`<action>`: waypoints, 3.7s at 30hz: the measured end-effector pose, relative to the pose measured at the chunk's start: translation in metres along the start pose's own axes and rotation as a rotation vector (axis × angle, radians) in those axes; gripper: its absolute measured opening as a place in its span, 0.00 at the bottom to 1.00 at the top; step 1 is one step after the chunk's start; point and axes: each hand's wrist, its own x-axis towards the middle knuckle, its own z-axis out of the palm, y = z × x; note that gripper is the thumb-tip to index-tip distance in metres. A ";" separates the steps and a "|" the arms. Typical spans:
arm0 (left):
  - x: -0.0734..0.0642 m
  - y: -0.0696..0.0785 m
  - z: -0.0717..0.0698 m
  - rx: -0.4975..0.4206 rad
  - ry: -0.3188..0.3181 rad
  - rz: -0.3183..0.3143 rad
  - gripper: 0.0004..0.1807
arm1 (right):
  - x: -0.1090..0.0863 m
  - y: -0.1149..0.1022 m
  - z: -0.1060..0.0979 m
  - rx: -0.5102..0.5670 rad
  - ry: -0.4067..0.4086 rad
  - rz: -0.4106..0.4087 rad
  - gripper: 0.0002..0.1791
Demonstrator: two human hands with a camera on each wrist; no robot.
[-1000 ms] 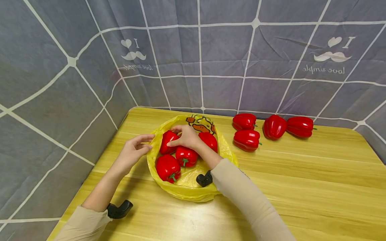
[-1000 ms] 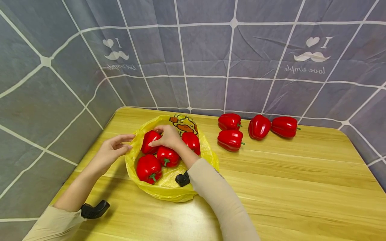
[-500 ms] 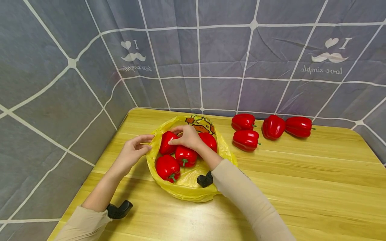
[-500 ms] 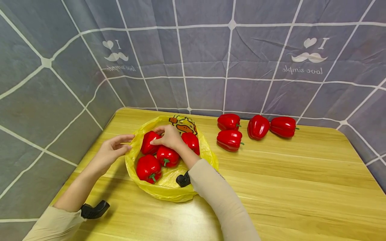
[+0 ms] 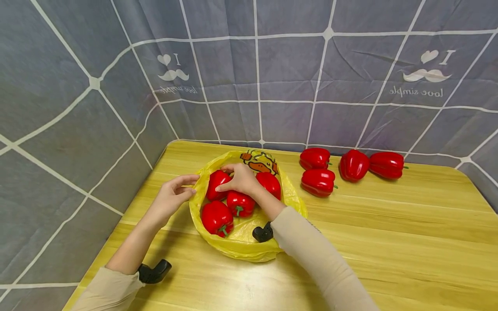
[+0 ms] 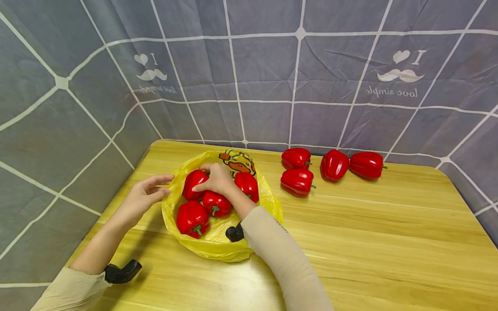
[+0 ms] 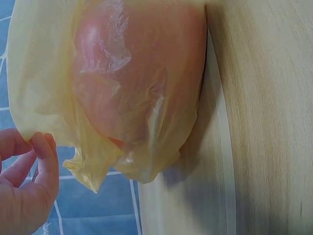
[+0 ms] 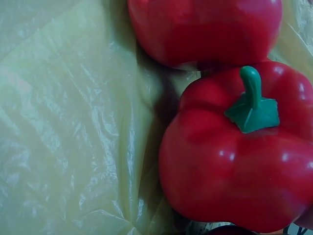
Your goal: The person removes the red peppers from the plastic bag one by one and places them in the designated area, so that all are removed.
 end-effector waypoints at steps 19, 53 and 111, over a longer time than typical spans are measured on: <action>0.003 -0.003 0.000 -0.012 0.000 -0.001 0.21 | -0.001 0.002 -0.011 -0.008 -0.009 -0.054 0.32; 0.003 0.004 0.000 -0.002 0.021 -0.003 0.21 | -0.009 -0.010 -0.031 0.020 -0.009 -0.060 0.33; 0.001 0.002 -0.001 0.004 0.012 0.008 0.20 | -0.046 -0.019 -0.062 0.188 0.066 -0.074 0.32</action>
